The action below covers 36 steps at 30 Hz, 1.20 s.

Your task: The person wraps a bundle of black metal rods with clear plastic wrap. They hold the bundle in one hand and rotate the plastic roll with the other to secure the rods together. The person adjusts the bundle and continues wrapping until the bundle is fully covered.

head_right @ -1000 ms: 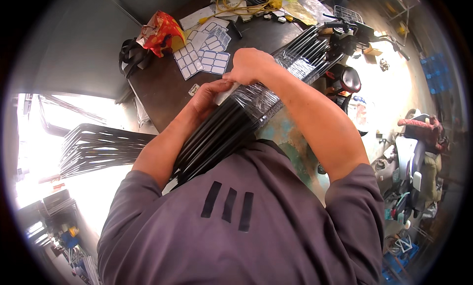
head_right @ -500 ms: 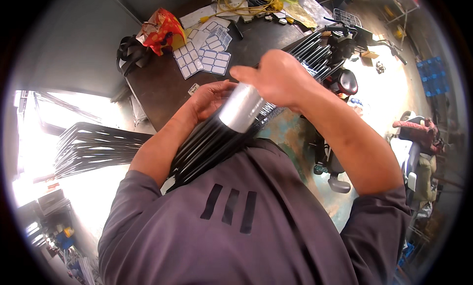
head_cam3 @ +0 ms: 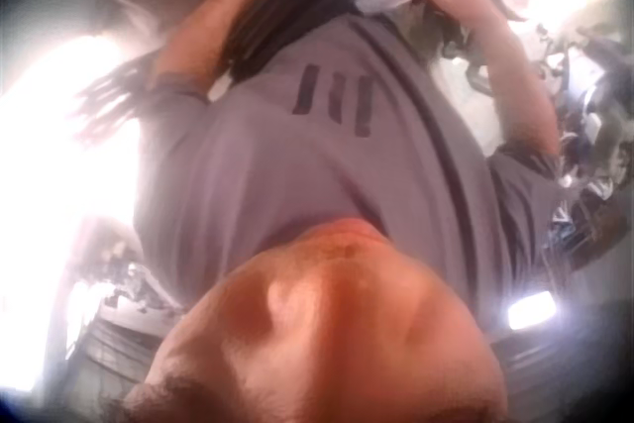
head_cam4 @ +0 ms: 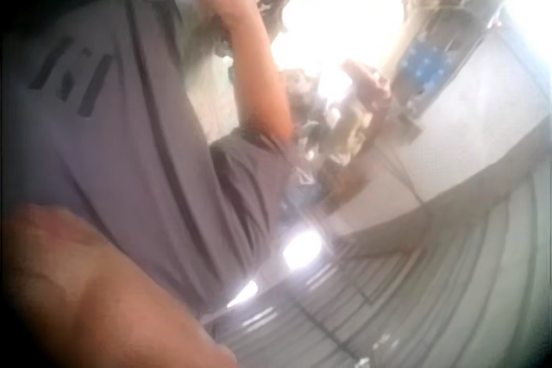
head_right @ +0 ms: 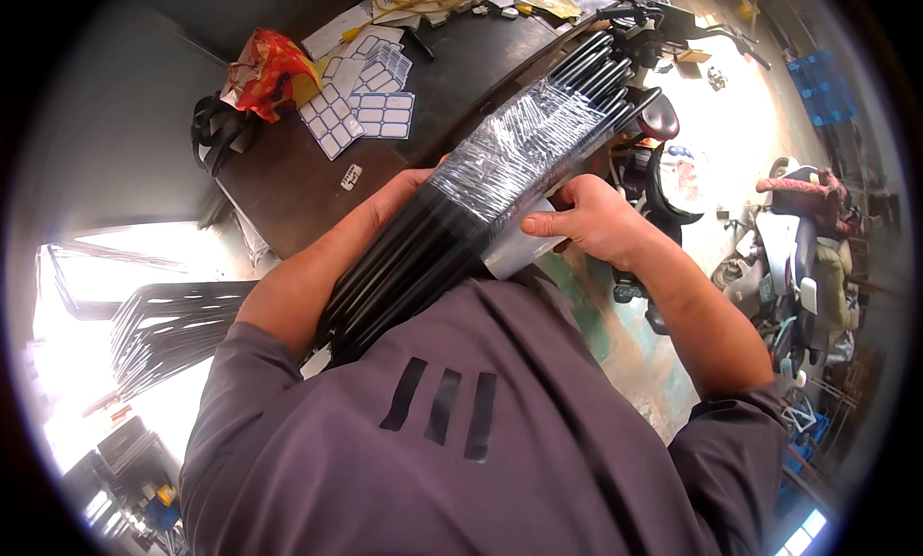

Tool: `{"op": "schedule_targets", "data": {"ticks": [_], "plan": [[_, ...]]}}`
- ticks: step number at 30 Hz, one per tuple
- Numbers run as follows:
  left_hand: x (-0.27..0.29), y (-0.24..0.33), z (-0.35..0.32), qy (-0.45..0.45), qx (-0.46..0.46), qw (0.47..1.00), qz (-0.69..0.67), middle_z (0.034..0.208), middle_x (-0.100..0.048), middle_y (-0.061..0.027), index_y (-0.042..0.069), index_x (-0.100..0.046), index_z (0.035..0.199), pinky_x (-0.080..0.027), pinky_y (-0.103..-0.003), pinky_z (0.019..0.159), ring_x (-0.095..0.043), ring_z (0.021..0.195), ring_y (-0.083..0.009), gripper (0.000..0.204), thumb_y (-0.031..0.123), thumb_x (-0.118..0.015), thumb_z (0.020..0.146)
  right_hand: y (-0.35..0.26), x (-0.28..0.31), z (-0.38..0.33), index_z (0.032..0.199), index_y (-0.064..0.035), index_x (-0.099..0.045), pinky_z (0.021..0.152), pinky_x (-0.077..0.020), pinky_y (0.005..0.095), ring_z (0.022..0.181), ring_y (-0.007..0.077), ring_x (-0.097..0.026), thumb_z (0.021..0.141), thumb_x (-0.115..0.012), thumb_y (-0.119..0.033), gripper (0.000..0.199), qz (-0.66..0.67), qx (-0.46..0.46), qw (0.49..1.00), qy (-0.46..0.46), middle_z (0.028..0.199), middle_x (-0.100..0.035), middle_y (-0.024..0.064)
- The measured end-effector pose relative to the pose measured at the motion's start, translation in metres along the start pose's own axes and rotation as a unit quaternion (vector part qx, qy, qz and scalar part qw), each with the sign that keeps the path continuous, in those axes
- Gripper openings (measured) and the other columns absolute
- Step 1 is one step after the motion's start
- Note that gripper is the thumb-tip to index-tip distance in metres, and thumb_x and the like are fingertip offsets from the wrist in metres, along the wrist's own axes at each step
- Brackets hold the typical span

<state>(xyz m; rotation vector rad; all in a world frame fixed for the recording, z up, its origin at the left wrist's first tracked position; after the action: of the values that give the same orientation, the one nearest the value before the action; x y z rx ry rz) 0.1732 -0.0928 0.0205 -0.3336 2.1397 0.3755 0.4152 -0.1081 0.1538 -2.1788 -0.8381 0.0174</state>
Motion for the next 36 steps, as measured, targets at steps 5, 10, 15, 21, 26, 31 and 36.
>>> {"op": "schedule_targets", "data": {"ticks": [5,10,15,21,26,31,36], "plan": [[-0.004,-0.017,-0.002,-0.023,0.034,0.999,0.002,0.12,-0.077,-0.0161,0.001,-0.072,0.129,-0.066,-0.04,0.094,-0.078,0.101,-0.0247,0.038,0.032,-0.066,0.107,0.022,-0.013,0.014,0.09,0.0134,-0.069,0.068,-0.0565,0.0377,0.072,0.02,-0.07,0.095,-0.086,-0.04,0.056,-0.079,0.023,0.995,0.063,0.077,-0.068,0.0133],[-0.005,-0.014,-0.002,-0.028,0.038,0.998,0.035,0.119,-0.078,-0.0163,0.001,-0.072,0.13,-0.066,-0.04,0.093,-0.079,0.1,-0.0249,0.037,0.029,-0.066,0.106,0.029,-0.033,0.031,0.103,0.0104,-0.072,0.079,-0.0582,0.0383,0.086,0.0216,-0.074,0.095,-0.082,-0.025,0.037,-0.066,0.045,0.995,0.063,0.088,-0.073,0.0144],[0.007,-0.009,-0.003,-0.017,0.013,0.999,0.039,0.118,-0.078,-0.0164,0.001,-0.072,0.13,-0.067,-0.04,0.093,-0.079,0.1,-0.0252,0.035,0.026,-0.066,0.105,0.036,-0.055,0.048,0.11,0.0062,-0.077,0.086,-0.0583,0.0401,0.093,0.0296,-0.076,0.091,-0.076,-0.01,0.025,-0.078,0.139,0.98,0.115,0.098,-0.079,0.0191],[0.008,0.022,-0.031,0.076,-0.068,0.995,0.002,0.116,-0.077,-0.0166,0.001,-0.07,0.129,-0.068,-0.042,0.091,-0.079,0.099,-0.0264,0.033,0.014,-0.066,0.099,-0.073,-0.019,-0.03,0.094,0.0031,-0.077,0.073,-0.0572,0.0434,0.076,0.0364,-0.075,0.093,-0.079,-0.018,0.021,-0.221,0.209,0.936,0.178,0.081,-0.074,0.0212],[0.006,0.025,-0.039,0.105,-0.151,0.983,-0.002,0.112,-0.076,-0.0119,0.003,-0.07,0.124,-0.066,-0.038,0.089,-0.077,0.098,-0.0248,0.027,0.014,-0.067,0.1,-0.14,-0.044,0.072,0.102,-0.0048,-0.081,0.098,-0.0515,0.0446,0.111,0.0344,-0.072,0.097,-0.074,-0.043,0.039,-0.446,0.288,0.819,0.215,0.106,-0.08,0.0145],[0.028,0.028,-0.031,0.038,-0.184,0.982,-0.009,0.12,-0.076,-0.0146,0.001,-0.068,0.13,-0.063,-0.041,0.097,-0.076,0.105,-0.0266,0.033,0.017,-0.069,0.101,-0.142,-0.065,0.126,0.124,-0.0096,-0.081,0.115,-0.0376,0.0601,0.13,0.0356,-0.067,0.1,-0.065,-0.057,0.056,-0.58,0.067,0.812,-0.003,0.128,-0.079,0.0111],[0.024,0.021,-0.026,0.053,-0.188,0.981,-0.006,0.119,-0.077,-0.0156,0.0,-0.067,0.133,-0.061,-0.044,0.101,-0.076,0.106,-0.0276,0.038,0.024,-0.068,0.104,-0.136,-0.069,0.143,0.112,-0.0067,-0.084,0.105,-0.0367,0.0628,0.107,0.0333,-0.075,0.101,-0.064,-0.053,0.052,-0.574,0.073,0.815,0.002,0.107,-0.081,0.0146]]}}
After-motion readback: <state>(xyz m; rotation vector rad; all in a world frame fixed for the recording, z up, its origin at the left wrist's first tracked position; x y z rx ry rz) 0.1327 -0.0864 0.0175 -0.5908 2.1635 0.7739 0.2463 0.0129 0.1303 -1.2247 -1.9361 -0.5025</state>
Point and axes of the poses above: each hand's wrist, its own z-axis towards the middle knuckle, its own x-axis out of the back of the hand, y = z × x, the point moved 4 cm from there along z, towards the middle knuckle
